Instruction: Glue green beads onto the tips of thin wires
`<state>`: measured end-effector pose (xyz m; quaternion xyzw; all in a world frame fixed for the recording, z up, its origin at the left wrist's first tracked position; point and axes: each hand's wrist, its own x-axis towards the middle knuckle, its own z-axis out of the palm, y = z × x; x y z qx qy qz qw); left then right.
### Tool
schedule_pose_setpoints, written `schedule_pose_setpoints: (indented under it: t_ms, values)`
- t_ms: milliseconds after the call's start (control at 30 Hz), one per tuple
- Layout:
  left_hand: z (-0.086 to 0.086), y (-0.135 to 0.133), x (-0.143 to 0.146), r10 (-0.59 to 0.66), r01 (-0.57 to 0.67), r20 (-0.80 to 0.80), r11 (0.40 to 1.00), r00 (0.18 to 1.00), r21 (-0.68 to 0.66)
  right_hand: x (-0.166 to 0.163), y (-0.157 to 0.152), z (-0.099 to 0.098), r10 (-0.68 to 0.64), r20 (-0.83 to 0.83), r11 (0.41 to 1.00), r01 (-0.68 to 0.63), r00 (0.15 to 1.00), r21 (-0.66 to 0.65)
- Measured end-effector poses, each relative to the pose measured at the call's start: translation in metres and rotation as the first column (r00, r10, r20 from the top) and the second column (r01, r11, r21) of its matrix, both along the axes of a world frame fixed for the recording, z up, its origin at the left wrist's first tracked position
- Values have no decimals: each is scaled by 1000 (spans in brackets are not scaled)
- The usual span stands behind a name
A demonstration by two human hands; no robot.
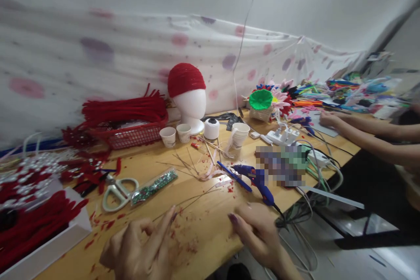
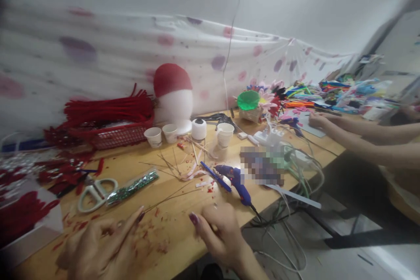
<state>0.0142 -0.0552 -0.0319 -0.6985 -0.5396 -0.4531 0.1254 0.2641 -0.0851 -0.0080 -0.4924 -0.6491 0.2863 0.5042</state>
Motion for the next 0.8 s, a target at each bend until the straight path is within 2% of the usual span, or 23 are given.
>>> schedule_pose_setpoints:
  t_ms: [67, 133, 233, 333, 433, 567, 667, 733, 800]
  values:
    - [3, -5, 3, -8, 10, -49, 999, 999, 38, -30, 23, 1, 213, -254, 971, -234, 943, -52]
    - [3, -9, 6, 5, -4, -27, 999, 1000, 35, -52, 35, 1, 264, -527, 929, -359, 808, -85]
    - [0, -15, 12, 21, -21, 12, 999, 1000, 25, -67, 40, -2, 171, -729, 912, -386, 663, -137]
    - [-3, -16, 18, 73, -73, 54, 997, 996, -6, -67, 41, -3, 102, -805, 913, -377, 584, -157]
    - [-4, -12, 22, 112, -108, 131, 993, 985, -39, -62, 41, 2, 90, -846, 932, -343, 526, -113]
    - [-3, -3, 23, 129, -131, 154, 991, 980, 1, -53, 40, 7, 125, -819, 955, -291, 559, -53]
    - [1, 0, 20, 28, -27, 244, 1000, 969, -7, -49, 38, 5, 202, -761, 958, -287, 616, 22]
    - [4, -2, 17, -38, 81, 419, 993, 907, -86, -47, 36, 2, 219, -706, 967, -248, 674, 62]
    - [7, -5, 14, -34, 187, 654, 968, 756, -166, -48, 35, -3, 208, -660, 972, -229, 722, 56]
